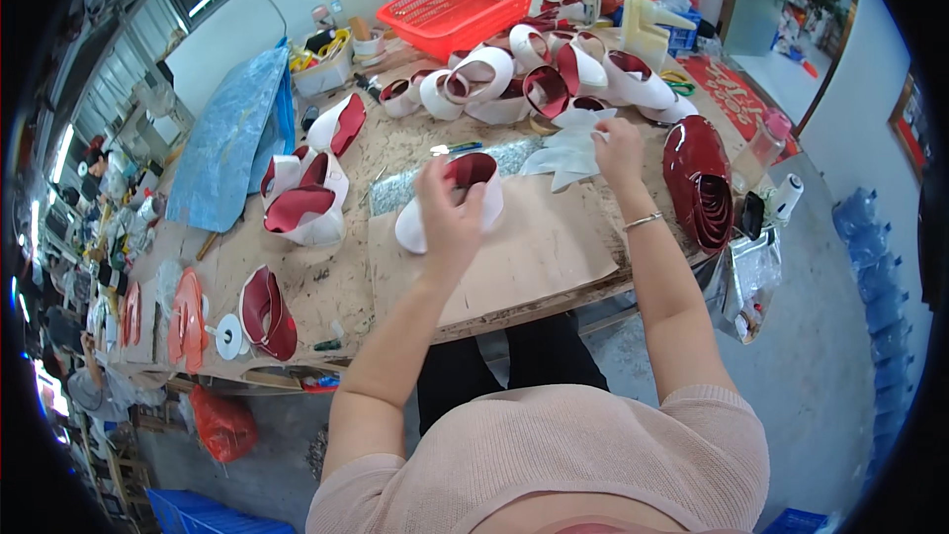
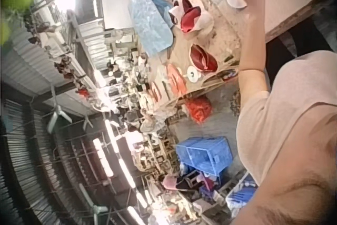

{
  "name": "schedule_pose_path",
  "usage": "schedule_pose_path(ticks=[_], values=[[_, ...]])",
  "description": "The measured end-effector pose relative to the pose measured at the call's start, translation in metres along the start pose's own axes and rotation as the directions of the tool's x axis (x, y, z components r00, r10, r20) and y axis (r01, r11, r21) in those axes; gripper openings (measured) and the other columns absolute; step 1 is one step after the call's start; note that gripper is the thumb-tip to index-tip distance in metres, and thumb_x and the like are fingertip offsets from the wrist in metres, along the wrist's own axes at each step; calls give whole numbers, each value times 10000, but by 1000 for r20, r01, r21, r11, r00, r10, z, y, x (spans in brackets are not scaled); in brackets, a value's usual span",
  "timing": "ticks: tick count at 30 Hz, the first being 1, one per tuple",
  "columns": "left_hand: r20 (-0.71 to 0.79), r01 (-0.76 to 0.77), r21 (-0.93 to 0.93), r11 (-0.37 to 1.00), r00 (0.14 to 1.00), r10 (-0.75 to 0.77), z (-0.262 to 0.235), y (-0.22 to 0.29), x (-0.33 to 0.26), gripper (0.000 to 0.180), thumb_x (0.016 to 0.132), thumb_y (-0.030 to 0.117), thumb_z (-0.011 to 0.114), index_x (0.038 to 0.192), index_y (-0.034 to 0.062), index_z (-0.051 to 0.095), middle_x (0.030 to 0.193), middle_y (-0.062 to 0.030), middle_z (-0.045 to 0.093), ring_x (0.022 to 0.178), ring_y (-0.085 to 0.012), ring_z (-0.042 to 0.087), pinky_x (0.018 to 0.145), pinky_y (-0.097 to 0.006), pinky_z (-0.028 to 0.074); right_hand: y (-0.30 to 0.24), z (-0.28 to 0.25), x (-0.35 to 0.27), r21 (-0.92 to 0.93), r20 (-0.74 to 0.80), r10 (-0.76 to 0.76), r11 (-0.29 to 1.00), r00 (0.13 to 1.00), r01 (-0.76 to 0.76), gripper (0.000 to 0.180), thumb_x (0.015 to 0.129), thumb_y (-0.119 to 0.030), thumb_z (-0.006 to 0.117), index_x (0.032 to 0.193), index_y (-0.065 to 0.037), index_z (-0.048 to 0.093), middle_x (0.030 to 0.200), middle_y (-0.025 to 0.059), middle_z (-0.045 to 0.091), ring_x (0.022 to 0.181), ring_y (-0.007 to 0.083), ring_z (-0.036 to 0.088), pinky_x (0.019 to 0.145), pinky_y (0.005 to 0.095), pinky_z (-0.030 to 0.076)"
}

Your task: The worker is manually assembling shoe components by fitting the inner lining into the outer shell of red high-heeled shoes.

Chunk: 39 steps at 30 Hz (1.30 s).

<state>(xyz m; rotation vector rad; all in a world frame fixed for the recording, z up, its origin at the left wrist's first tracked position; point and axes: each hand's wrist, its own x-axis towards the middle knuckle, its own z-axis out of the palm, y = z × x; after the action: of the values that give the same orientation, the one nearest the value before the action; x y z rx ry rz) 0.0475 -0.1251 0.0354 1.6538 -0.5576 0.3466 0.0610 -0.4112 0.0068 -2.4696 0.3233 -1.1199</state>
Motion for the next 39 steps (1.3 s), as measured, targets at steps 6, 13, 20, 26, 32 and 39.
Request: schedule_pose_path(ticks=[6, 13, 20, 26, 32, 39], values=[[333, -185, 593, 783, 942, -29, 112, -49, 60, 452, 794, 140, 675, 1171, -46, 509, 1180, -242, 553, 1064, -366, 571, 876, -419, 479, 17, 22, -9, -61, -209, 131, 987, 969, -146, 108, 750, -106, 687, 828, -56, 632, 905, 113, 616, 905, 310, 575, 820, 400, 460], [472, -354, 690, 631, 881, -22, 115, -64, 54, 150, 749, 105, 645, 895, 77, 657, 973, -127, 610, 862, -333, 627, 750, -426, 506, 4, 29, 0, 128, 454, -149, 987, 879, 101, 259, 782, -15, 567, 999, -77, 693, 1000, 116, 641, 956, 284, 606, 834, 365, 484], [553, -647, 571, 505, 758, 347, 105, -55, 18, 48, 754, 75, 590, 798, 74, 609, 830, -92, 545, 750, -290, 610, 649, -418, 482, 18, 55, 10, 36, 661, -135, 988, 738, 149, 328, 758, 18, 565, 1016, -111, 721, 1046, 109, 654, 972, 286, 625, 846, 359, 494], [510, -624, 437, 648, 765, 394, 78, -34, -17, 58, 765, 56, 626, 815, 71, 601, 808, -86, 519, 797, -296, 575, 687, -431, 447, 26, 59, 10, 129, 662, -158, 987, 733, 96, 317, 755, 38, 574, 1000, -100, 720, 1045, 117, 659, 973, 288, 627, 858, 358, 490], [356, -323, 256, 911, 908, 222, -3, -13, -38, 112, 743, 93, 712, 791, 77, 612, 993, -115, 608, 1005, -311, 583, 877, -425, 441, 22, 51, -8, 217, 429, -295, 951, 854, 220, 132, 808, -26, 622, 918, -14, 694, 937, 131, 659, 884, 282, 626, 802, 354, 488], [579, -172, 628, 759, 755, -308, -56, -32, 45, 138, 717, 95, 737, 823, 66, 653, 1143, -128, 607, 1147, -312, 541, 917, -369, 468, -88, 22, -43, 648, 419, -163, 742, 893, -169, 243, 881, -211, 650, 1048, -38, 681, 1015, 112, 677, 878, 178, 624, 771, 293, 485]])
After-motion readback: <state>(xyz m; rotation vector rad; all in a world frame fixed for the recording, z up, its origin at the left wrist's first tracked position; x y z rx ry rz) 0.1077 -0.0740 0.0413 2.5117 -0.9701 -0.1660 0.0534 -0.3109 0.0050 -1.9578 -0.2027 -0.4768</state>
